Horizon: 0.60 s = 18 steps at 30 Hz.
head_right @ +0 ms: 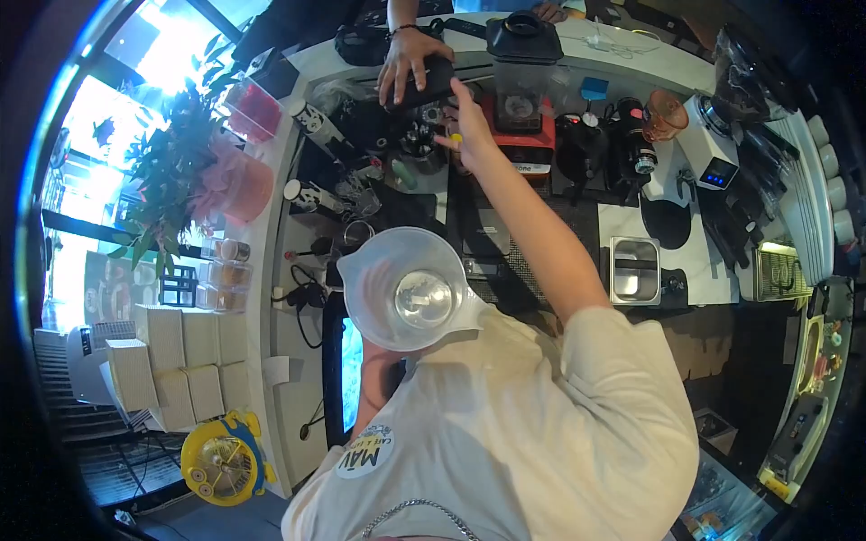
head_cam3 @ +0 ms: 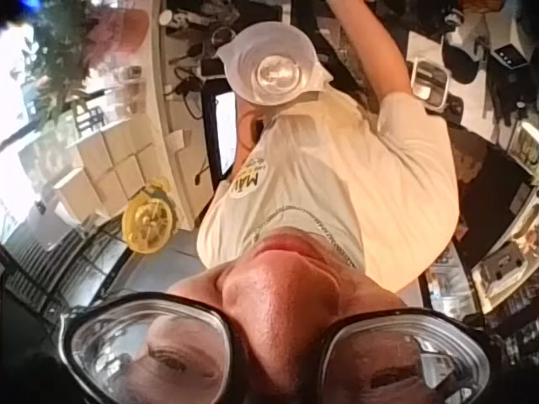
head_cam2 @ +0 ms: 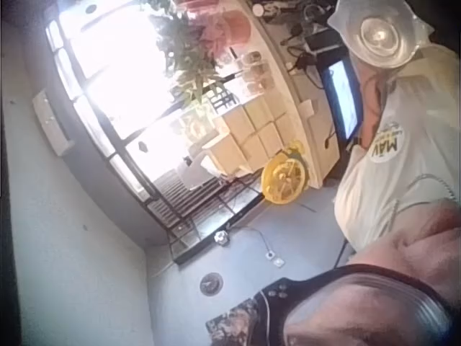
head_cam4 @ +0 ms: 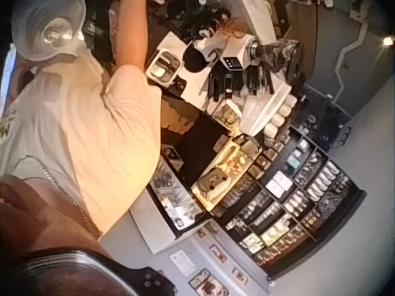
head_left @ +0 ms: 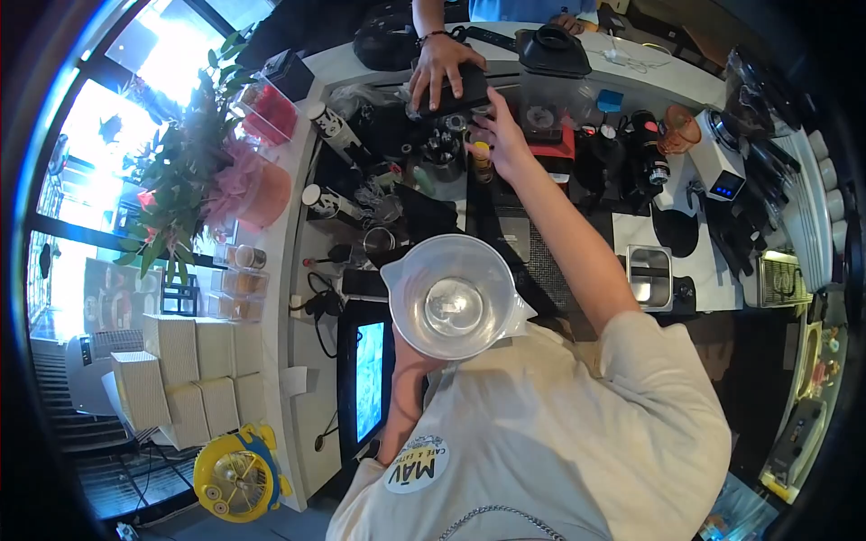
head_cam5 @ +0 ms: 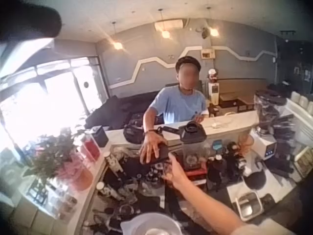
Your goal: Weighing and portioning coffee beans from a bag into a pitcher for preparation.
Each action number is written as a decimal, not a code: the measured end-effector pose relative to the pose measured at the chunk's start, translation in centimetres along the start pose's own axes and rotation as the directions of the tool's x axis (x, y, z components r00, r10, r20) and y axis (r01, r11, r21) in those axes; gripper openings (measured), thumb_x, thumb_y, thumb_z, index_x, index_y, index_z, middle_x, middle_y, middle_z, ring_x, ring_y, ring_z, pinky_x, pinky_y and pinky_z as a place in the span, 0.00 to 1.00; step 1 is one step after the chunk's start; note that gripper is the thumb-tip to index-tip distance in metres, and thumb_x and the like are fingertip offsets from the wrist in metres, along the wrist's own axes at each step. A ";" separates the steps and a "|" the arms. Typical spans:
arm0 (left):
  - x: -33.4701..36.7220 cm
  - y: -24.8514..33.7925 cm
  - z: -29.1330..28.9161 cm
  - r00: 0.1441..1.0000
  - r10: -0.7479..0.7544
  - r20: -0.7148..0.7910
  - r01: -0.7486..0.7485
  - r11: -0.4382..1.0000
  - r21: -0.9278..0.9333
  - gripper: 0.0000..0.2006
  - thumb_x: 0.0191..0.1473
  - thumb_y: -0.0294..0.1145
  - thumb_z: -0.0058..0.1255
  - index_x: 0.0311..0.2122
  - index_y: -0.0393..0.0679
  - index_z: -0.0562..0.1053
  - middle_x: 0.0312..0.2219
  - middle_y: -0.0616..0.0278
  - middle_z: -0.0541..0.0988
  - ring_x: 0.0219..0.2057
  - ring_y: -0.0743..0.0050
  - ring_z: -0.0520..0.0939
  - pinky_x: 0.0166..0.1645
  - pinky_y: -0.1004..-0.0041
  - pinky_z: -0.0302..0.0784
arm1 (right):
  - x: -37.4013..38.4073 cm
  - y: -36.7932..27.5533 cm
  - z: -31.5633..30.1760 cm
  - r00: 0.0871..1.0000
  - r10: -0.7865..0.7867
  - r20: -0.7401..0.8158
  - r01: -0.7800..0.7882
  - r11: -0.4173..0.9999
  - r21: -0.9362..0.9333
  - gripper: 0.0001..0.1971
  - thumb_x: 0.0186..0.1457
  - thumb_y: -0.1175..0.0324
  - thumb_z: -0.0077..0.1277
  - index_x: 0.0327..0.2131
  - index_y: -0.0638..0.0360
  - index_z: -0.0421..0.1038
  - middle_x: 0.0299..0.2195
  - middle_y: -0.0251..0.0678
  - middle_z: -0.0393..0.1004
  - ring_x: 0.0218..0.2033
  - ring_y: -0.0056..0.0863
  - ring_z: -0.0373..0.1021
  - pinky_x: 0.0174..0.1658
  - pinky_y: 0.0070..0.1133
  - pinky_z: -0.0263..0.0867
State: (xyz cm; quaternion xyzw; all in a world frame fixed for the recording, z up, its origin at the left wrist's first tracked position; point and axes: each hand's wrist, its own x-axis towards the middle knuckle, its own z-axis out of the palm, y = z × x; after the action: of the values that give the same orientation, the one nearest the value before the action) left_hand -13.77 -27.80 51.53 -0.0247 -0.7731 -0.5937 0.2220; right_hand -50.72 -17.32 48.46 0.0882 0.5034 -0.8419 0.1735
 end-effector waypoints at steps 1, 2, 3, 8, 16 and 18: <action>-0.6 0.7 0.0 0.999 0.002 -0.045 -0.001 1.000 0.012 0.57 0.38 0.38 0.72 0.68 0.40 0.46 0.63 0.40 0.61 0.64 0.46 0.65 0.68 0.56 0.61 | 1.5 0.0 1.5 0.999 0.023 0.047 -0.025 0.998 0.053 0.30 0.58 0.44 0.56 0.53 0.56 0.65 0.47 0.38 0.70 0.50 0.30 0.68 0.46 0.32 0.72; -0.9 0.4 0.3 0.998 0.005 -0.069 -0.005 1.000 0.001 0.57 0.38 0.38 0.72 0.68 0.40 0.46 0.63 0.40 0.60 0.64 0.46 0.65 0.68 0.55 0.61 | 2.7 0.1 1.8 0.997 0.031 0.067 -0.038 0.994 0.104 0.28 0.58 0.45 0.56 0.52 0.57 0.68 0.45 0.37 0.73 0.47 0.30 0.70 0.45 0.33 0.72; -1.1 0.1 0.4 0.996 0.007 -0.087 -0.008 1.000 -0.013 0.56 0.39 0.37 0.72 0.68 0.40 0.46 0.63 0.39 0.60 0.64 0.45 0.65 0.68 0.55 0.61 | 3.5 0.3 1.4 0.994 -0.064 0.085 0.055 0.994 0.098 0.23 0.60 0.49 0.54 0.47 0.59 0.72 0.39 0.36 0.76 0.41 0.28 0.74 0.42 0.31 0.74; -1.9 -0.5 -0.7 0.973 0.009 -0.230 -0.021 0.999 -0.047 0.55 0.41 0.37 0.70 0.68 0.39 0.46 0.63 0.39 0.60 0.64 0.45 0.65 0.68 0.54 0.61 | 0.9 0.1 -0.4 0.980 -0.126 0.152 0.130 0.991 -0.014 0.19 0.65 0.56 0.51 0.47 0.64 0.71 0.39 0.37 0.77 0.40 0.27 0.77 0.42 0.26 0.77; -1.5 -3.0 -0.7 0.957 -0.022 -0.288 -0.041 0.977 -0.211 0.52 0.44 0.36 0.68 0.68 0.37 0.46 0.63 0.37 0.60 0.64 0.43 0.65 0.68 0.53 0.62 | -7.5 -1.2 -10.9 0.986 -0.143 0.080 0.156 0.969 -0.190 0.19 0.64 0.55 0.53 0.50 0.59 0.73 0.43 0.30 0.75 0.41 0.22 0.74 0.41 0.23 0.75; -1.0 -3.5 -0.6 0.951 -0.053 -0.306 -0.024 0.970 -0.242 0.51 0.45 0.35 0.68 0.68 0.37 0.46 0.63 0.37 0.59 0.63 0.43 0.65 0.68 0.53 0.62 | -10.4 -1.8 -13.0 0.978 -0.200 -0.058 0.169 0.925 -0.340 0.18 0.63 0.54 0.54 0.49 0.57 0.74 0.41 0.28 0.75 0.38 0.16 0.72 0.37 0.18 0.70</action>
State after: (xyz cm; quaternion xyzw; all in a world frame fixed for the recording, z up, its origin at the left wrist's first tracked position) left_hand -13.74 -29.12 48.09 0.0476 -0.6502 -0.6820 0.3315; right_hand -42.13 -3.00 47.11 0.0482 0.6521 -0.7521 0.0825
